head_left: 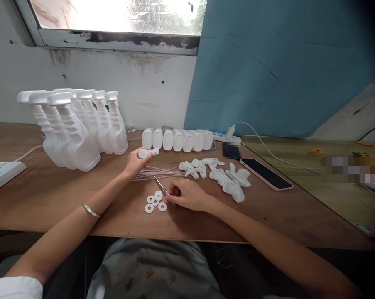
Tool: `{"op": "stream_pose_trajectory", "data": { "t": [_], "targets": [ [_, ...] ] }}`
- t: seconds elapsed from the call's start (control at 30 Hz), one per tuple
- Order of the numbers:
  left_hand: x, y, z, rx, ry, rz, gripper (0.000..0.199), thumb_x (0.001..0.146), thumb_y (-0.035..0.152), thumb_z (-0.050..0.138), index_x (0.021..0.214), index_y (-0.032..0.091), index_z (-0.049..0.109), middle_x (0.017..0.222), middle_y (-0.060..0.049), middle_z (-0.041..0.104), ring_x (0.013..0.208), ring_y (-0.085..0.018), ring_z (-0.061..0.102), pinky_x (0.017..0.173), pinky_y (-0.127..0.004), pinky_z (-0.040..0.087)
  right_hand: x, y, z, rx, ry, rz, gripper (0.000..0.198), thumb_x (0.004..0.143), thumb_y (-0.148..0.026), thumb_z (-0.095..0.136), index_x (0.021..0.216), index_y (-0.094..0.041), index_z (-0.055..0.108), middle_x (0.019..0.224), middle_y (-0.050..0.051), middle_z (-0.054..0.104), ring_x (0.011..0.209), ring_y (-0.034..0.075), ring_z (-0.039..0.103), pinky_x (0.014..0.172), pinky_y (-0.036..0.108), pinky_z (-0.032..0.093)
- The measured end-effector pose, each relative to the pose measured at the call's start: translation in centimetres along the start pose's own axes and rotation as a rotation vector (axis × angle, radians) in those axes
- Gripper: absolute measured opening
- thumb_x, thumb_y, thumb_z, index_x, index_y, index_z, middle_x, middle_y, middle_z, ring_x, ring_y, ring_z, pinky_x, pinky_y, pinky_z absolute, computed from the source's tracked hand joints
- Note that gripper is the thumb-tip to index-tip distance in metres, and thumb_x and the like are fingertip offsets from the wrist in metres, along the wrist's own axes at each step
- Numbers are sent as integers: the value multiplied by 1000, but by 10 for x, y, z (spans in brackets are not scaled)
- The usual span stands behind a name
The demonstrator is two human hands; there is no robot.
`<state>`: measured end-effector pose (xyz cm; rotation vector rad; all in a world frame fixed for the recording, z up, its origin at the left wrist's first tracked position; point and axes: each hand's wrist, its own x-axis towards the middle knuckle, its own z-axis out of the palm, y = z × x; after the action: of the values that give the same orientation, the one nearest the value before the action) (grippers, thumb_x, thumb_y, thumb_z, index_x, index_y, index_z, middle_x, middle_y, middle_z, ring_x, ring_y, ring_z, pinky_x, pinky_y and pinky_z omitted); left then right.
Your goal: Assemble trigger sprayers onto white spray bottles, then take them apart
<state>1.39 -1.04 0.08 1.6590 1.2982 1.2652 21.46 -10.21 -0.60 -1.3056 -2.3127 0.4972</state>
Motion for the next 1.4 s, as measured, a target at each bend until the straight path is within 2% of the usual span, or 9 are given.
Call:
{"op": "stream_pose_trajectory", "data": {
  "t": [0.2,0.5,0.67,0.8,0.9,1.0,1.13,1.27,1.4],
  "targets": [
    [1,-6,0,355,77,132,28,67,37,59,86,17,65,77,-2,66,70,-16,57,62,-22,40,3,6,1,43,98,75,4,71,-22,56,70,-18,55,65,1,59,58,12,51,55,25,34],
    [-1,-6,-5,588,37,270,27,75,39,51,89,20,62,86,-5,65,75,-19,57,63,-25,38,4,3,-5,547,419,11,20,74,-39,60,84,-21,59,81,3,62,73,15,57,67,29,44],
    [-12,2,1,734,-37,412,29,78,45,48,91,22,62,88,-5,63,73,-18,58,60,-25,37,-1,-2,-4,678,591,-54,18,81,-40,51,88,-24,48,86,2,63,72,15,58,69,31,46],
    [-16,5,4,786,-69,459,34,79,51,47,81,20,61,79,-6,64,70,-19,58,58,-24,34,-1,-1,-6,625,790,-112,18,88,-42,36,83,-25,40,77,1,59,74,15,57,75,33,44],
    [-16,7,4,801,-73,462,38,79,52,46,70,17,58,72,-7,63,65,-18,56,57,-25,32,1,8,-17,494,885,-36,20,89,-42,31,83,-25,38,69,-1,50,59,13,51,62,30,41],
    [-16,8,3,780,-58,459,33,81,47,47,71,17,58,72,-6,63,66,-18,56,60,-26,32,6,21,-28,55,792,62,18,87,-40,37,85,-22,44,72,1,50,60,15,49,58,29,36],
    [-16,8,3,780,-37,475,31,82,44,47,73,17,58,72,-7,64,69,-19,57,63,-27,33,13,35,-30,-487,500,114,21,83,-33,45,94,-18,53,97,9,55,71,19,55,57,28,34],
    [-14,6,4,811,-21,505,32,81,45,46,74,16,59,72,-7,64,72,-21,57,67,-30,33,19,38,-22,-631,291,97,29,85,-30,42,111,-22,52,111,8,53,77,19,57,59,27,36],
    [-13,4,4,830,-31,499,34,81,47,46,72,16,58,72,-7,64,74,-21,56,68,-30,34,22,34,-18,-701,202,141,25,87,-30,37,101,-23,56,107,7,56,85,20,57,59,26,36]
  ]
}}
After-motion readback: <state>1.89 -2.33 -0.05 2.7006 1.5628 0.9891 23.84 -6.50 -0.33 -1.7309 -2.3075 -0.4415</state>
